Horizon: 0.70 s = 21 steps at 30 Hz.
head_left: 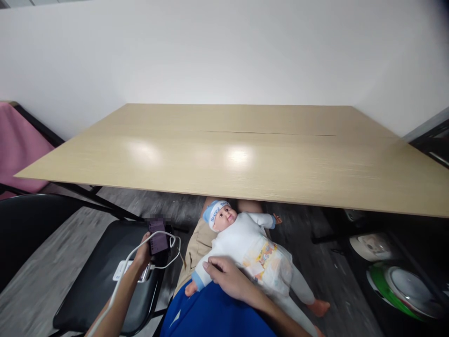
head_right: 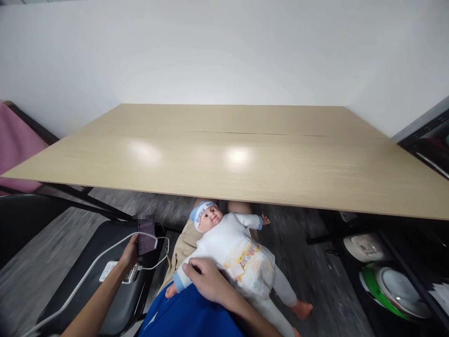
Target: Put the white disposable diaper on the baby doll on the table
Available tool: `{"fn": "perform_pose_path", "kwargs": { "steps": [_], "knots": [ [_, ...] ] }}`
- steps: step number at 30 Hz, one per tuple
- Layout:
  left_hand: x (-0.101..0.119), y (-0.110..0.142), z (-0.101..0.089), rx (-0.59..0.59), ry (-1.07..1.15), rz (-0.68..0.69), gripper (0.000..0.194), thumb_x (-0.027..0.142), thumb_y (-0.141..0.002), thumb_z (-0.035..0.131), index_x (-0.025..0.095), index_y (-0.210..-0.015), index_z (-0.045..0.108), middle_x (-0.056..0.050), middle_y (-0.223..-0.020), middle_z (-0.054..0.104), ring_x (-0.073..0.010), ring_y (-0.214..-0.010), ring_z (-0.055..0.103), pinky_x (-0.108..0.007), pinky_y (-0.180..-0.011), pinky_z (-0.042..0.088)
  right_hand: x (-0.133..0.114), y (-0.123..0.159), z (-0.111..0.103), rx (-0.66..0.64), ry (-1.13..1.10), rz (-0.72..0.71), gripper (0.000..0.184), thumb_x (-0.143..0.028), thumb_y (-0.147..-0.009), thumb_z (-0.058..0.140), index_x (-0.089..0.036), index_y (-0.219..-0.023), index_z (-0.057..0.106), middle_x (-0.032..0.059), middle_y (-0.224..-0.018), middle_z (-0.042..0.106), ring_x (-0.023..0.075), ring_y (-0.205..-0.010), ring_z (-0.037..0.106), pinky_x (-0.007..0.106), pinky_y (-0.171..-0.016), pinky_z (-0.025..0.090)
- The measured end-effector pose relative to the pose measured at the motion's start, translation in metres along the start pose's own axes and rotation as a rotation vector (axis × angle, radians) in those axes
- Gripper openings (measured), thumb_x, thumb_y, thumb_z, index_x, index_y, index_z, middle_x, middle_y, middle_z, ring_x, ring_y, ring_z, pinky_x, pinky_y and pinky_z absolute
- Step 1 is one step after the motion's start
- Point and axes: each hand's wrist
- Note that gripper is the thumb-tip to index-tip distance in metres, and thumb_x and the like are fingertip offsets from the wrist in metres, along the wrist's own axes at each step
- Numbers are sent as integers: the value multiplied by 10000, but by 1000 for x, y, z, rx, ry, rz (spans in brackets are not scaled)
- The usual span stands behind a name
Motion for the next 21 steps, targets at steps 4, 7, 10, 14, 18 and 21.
{"fn": "perform_pose_path", "kwargs": {
  "steps": [4, 7, 10, 14, 18, 21],
  "knots": [
    [4, -1, -11, -60, 14, -6, 286, 98, -837, 769, 161, -1103, 683, -13, -842, 790, -172, -647, 763, -253, -651, 622, 0, 1, 0, -2, -8, 3, 481, -541, -1082, 514, -221, -742, 399, -52, -693, 409, 119, -672, 384, 285, -657, 300],
    [4, 4, -14, -87, 26, -5, 401, 28, -767, 813, 182, -1112, 679, -35, -947, 810, -196, -768, 805, -304, -744, 672, 1, 1, 0, -1, -3, -1, 486, -540, -1084, 514, -220, -738, 395, -53, -691, 406, 117, -672, 388, 284, -659, 299],
    [3, 7, -10, -69, 55, 33, 451, -19, -730, 843, 192, -1087, 666, -25, -986, 807, -176, -828, 809, -279, -813, 674, 3, 0, 0, 1, 3, -2, 500, -559, -1081, 515, -220, -734, 397, -52, -689, 408, 117, -670, 390, 285, -657, 296],
    [3, 9, -1, -13, 78, 73, 557, -94, -677, 861, 209, -1094, 651, 9, -968, 797, -151, -835, 803, -243, -862, 656, 6, -2, 1, -5, -5, 4, 513, -582, -1079, 521, -222, -736, 396, -53, -690, 411, 116, -664, 377, 284, -653, 298],
    [9, 13, 4, 3, 79, 86, 520, -55, -706, 854, 210, -1115, 673, -5, -958, 802, -183, -855, 811, -298, -899, 671, 10, -2, 1, -6, -10, -1, 521, -603, -1081, 517, -219, -743, 419, -50, -694, 430, 119, -673, 407, 282, -654, 310],
    [15, 19, 5, -14, 80, 92, 436, -8, -732, 816, 207, -1093, 699, -27, -995, 814, -230, -948, 825, -351, -948, 681, 11, -2, 2, 0, -14, -1, 535, -623, -1078, 517, -221, -742, 412, -51, -693, 422, 118, -673, 410, 279, -648, 308]
  ]
}}
Point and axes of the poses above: each hand's wrist, its own y-axis away from the middle knuckle, its own z-axis out of the palm, x = y × z
